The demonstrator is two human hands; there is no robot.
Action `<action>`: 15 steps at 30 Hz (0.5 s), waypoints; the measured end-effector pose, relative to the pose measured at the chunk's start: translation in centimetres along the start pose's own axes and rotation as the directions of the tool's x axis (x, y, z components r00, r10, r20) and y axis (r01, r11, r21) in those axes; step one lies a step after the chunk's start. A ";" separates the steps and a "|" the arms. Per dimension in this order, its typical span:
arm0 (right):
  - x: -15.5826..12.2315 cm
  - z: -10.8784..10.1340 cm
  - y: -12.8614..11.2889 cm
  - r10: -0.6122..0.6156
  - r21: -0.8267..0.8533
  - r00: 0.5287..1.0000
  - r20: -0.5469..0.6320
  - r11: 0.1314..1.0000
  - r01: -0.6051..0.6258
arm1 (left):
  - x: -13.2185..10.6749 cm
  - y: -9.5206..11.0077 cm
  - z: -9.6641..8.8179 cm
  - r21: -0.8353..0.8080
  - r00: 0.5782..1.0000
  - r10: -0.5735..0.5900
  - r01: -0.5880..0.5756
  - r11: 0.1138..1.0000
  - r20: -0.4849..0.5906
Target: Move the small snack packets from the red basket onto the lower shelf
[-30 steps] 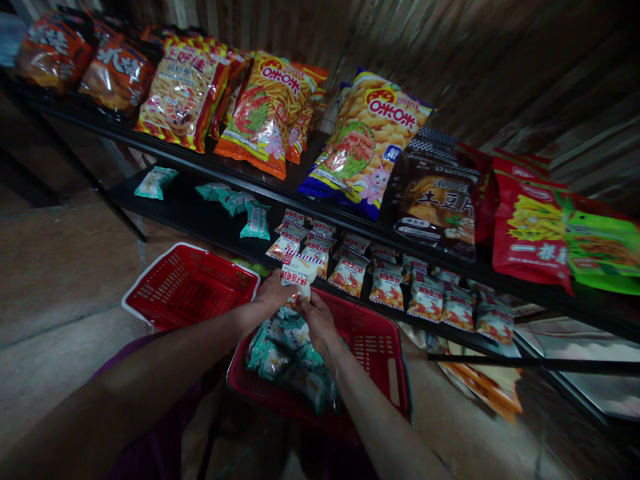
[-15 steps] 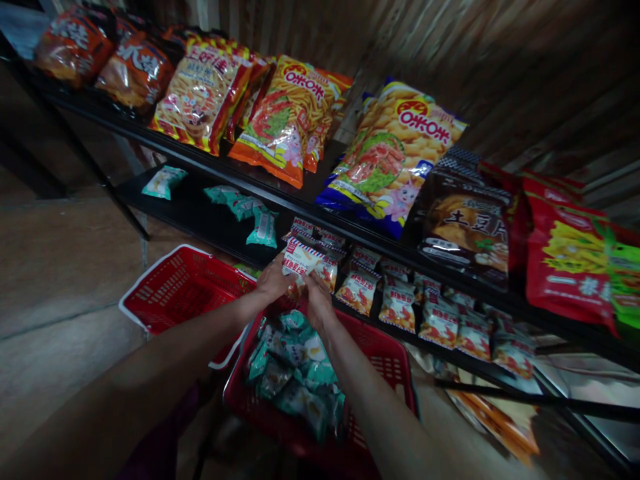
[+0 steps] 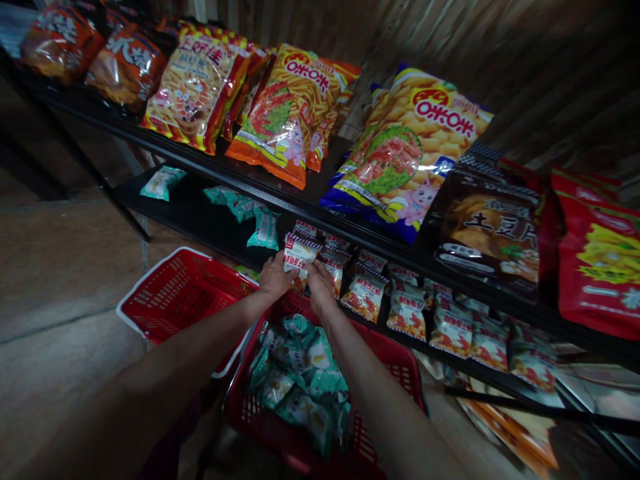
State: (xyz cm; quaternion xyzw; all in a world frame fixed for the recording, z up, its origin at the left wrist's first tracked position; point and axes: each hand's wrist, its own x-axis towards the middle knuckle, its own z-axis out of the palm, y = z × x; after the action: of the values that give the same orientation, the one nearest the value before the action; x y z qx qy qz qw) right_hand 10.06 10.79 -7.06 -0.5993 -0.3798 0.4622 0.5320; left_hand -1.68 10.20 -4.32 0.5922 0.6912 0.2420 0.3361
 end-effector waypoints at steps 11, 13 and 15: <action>0.5 0.9 -0.6 0.078 -0.111 0.992 -0.104 0.990 -0.090 | 0.9 -0.7 0.3 -0.049 1.000 -0.002 0.003 0.999 0.031; 0.6 1.0 -0.5 0.072 -0.105 0.993 -0.096 0.991 -0.082 | 1.0 -0.8 0.3 -0.076 0.999 0.001 0.002 0.997 0.037; 0.7 1.0 -0.2 0.058 -0.090 0.994 -0.092 0.994 -0.066 | 1.1 -0.8 0.4 -0.089 0.999 -0.001 0.004 0.996 0.041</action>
State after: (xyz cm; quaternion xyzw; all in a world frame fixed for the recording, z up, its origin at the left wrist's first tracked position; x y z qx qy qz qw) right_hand 9.30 11.81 -6.94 -0.6548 -0.3579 0.4334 0.5053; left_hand -2.00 11.08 -5.36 0.5806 0.6734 0.2600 0.3766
